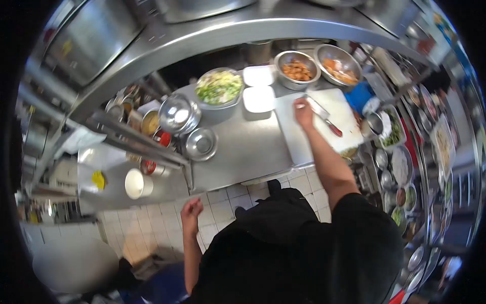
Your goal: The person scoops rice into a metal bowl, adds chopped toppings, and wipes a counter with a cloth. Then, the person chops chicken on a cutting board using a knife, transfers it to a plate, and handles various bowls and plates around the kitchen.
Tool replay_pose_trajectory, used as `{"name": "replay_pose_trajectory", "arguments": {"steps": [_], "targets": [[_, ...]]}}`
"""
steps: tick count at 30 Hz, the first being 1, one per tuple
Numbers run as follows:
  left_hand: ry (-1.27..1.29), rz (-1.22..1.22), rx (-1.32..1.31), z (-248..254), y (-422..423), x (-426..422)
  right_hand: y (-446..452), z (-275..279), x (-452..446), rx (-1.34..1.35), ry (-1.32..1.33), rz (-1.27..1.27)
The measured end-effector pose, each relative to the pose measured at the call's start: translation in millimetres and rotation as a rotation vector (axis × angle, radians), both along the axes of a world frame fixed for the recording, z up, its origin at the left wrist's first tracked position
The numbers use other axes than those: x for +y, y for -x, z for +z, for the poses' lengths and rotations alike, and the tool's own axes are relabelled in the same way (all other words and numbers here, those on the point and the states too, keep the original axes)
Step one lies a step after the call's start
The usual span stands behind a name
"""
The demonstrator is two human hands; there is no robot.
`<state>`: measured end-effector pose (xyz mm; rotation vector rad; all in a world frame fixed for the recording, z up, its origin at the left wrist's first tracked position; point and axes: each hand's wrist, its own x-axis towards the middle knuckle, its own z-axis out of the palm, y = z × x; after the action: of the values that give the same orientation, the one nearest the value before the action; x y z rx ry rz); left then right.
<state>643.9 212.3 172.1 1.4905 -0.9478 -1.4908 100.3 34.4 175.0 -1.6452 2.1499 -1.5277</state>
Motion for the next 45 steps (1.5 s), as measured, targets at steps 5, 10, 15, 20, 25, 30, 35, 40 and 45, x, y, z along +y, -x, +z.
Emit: {"name": "replay_pose_trajectory", "arguments": {"steps": [5,10,15,20,25,30,35,40,45], "targets": [[0.452,-0.164,-0.156,62,71,-109,147,-4,-75,-0.185,-0.133,-0.092],[0.548,0.180,-0.312,87,141,-188,259,-36,-138,1.108,-0.487,-0.019],[0.597,-0.059,-0.240,95,159,-141,246,-29,-163,-0.456,-0.668,0.058],[0.419,0.043,-0.193,55,127,-66,217,0,-146,-0.696,-0.596,-0.050],[0.203,0.360,-0.104,28,81,8,205,21,-151,-0.760,-0.602,-0.050],[0.242,0.441,-0.457,19,55,58,202,39,-156,-0.868,-0.689,-0.121],[0.161,0.586,-0.194,8,34,69,158,75,-136,-0.978,-0.355,-0.147],[0.278,0.612,-0.196,26,-4,33,179,74,-141,-1.110,-0.188,0.044],[0.414,0.649,-0.135,58,-88,-64,106,123,-104,-1.015,-0.233,0.093]]}}
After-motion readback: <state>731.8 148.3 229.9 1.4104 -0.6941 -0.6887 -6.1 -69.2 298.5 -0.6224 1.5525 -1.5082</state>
